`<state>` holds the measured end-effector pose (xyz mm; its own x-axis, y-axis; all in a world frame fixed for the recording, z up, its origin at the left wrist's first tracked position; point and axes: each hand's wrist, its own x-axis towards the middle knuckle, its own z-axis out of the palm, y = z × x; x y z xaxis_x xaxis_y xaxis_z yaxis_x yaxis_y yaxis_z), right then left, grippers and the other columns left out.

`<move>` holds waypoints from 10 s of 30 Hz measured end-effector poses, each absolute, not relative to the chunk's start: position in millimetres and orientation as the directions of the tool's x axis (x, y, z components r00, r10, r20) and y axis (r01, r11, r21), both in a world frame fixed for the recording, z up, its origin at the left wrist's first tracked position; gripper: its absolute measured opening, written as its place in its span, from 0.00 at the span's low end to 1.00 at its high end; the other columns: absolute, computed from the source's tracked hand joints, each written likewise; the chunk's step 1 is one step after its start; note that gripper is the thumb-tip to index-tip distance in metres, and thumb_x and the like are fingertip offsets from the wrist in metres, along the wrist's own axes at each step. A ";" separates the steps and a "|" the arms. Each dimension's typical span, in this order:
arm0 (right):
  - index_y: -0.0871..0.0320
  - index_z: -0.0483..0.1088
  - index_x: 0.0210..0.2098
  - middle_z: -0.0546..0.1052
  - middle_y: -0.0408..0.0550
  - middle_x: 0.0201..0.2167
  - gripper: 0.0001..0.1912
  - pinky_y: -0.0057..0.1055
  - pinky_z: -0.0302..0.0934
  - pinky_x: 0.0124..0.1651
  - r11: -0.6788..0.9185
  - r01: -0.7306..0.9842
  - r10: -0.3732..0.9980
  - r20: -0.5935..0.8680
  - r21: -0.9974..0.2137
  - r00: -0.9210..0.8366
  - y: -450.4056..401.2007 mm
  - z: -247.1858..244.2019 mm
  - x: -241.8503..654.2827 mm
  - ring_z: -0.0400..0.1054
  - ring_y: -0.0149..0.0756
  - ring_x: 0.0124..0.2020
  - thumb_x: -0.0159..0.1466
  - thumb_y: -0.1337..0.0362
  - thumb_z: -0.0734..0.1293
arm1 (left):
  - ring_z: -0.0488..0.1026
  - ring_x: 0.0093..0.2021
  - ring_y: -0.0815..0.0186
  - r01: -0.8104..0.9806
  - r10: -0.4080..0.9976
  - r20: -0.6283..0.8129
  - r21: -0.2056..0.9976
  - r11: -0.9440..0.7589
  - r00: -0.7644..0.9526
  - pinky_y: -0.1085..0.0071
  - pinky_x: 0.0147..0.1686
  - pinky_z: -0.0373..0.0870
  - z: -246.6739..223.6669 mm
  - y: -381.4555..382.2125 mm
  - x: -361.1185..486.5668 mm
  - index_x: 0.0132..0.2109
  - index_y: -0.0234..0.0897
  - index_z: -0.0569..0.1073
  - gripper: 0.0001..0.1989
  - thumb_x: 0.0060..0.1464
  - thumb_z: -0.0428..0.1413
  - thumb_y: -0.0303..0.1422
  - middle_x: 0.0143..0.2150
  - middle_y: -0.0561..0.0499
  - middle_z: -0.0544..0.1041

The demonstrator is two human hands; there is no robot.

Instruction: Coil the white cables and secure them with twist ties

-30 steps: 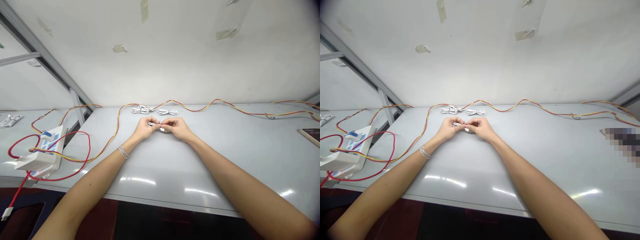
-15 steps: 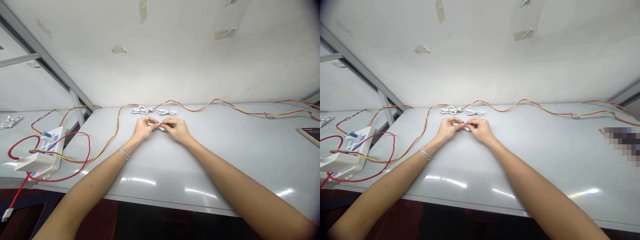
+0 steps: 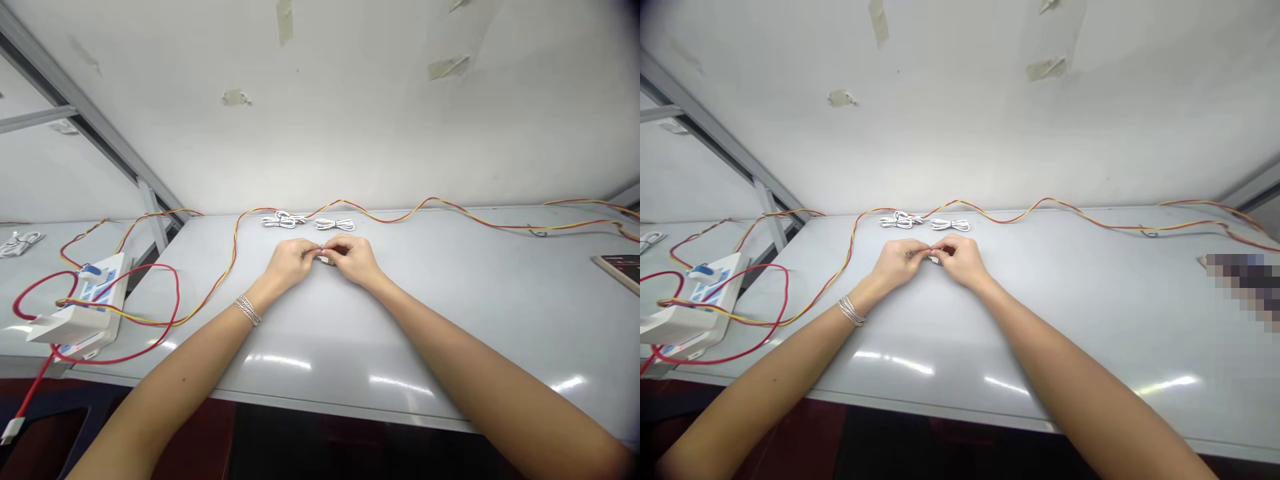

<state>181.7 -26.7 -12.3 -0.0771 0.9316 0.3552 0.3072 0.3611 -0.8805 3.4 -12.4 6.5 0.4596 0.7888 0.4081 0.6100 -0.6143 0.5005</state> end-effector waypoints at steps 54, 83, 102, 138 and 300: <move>0.53 0.74 0.36 0.77 0.49 0.45 0.03 0.41 0.55 0.52 0.611 0.747 0.636 0.724 -0.261 -0.267 -29.4 -7.3 174.7 0.66 0.43 0.49 0.66 0.63 0.67 | 0.60 0.23 0.73 0.135 0.999 0.034 0.990 -0.040 0.043 0.75 0.23 0.55 8.8 -7.4 10.2 0.21 0.34 0.70 0.09 0.45 0.57 0.32 0.20 0.55 0.66; 0.56 0.71 0.39 0.80 0.51 0.42 0.06 0.41 0.58 0.52 0.665 0.665 0.654 0.695 -0.339 -0.300 -29.8 -5.7 170.5 0.70 0.42 0.46 0.67 0.69 0.62 | 0.72 0.33 0.65 -0.162 0.982 -0.080 0.981 0.109 0.171 0.68 0.38 0.68 15.0 -4.7 6.4 0.27 0.31 0.78 0.08 0.41 0.63 0.34 0.30 0.49 0.78; 0.54 0.69 0.50 0.78 0.50 0.48 0.11 0.40 0.65 0.54 0.620 0.459 0.760 0.633 -0.637 -0.147 -34.2 -9.4 172.2 0.73 0.41 0.48 0.68 0.63 0.62 | 0.73 0.39 0.65 -0.353 0.919 -0.039 0.916 0.190 0.393 0.69 0.42 0.70 11.9 1.4 -0.5 0.33 0.31 0.81 0.07 0.43 0.63 0.29 0.35 0.46 0.79; 0.53 0.59 0.54 0.73 0.38 0.23 0.24 0.34 0.68 0.37 0.176 -0.124 0.960 0.198 -0.977 -0.200 -28.6 0.7 179.5 0.71 0.34 0.28 0.60 0.61 0.67 | 0.74 0.38 0.63 0.044 0.889 0.389 0.911 -0.411 0.243 0.68 0.40 0.71 4.4 -4.3 6.7 0.33 0.35 0.80 0.08 0.47 0.65 0.35 0.37 0.45 0.79; 0.57 0.64 0.25 0.68 0.42 0.18 0.27 0.29 0.51 0.26 0.226 0.205 0.960 0.183 -0.952 -0.210 -30.1 -3.5 176.5 0.58 0.29 0.21 0.63 0.40 0.61 | 0.71 0.22 0.70 0.113 0.920 0.266 0.944 -0.309 0.289 0.74 0.20 0.67 -2.2 2.9 2.4 0.32 0.34 0.76 0.19 0.49 0.63 0.48 0.28 0.48 0.78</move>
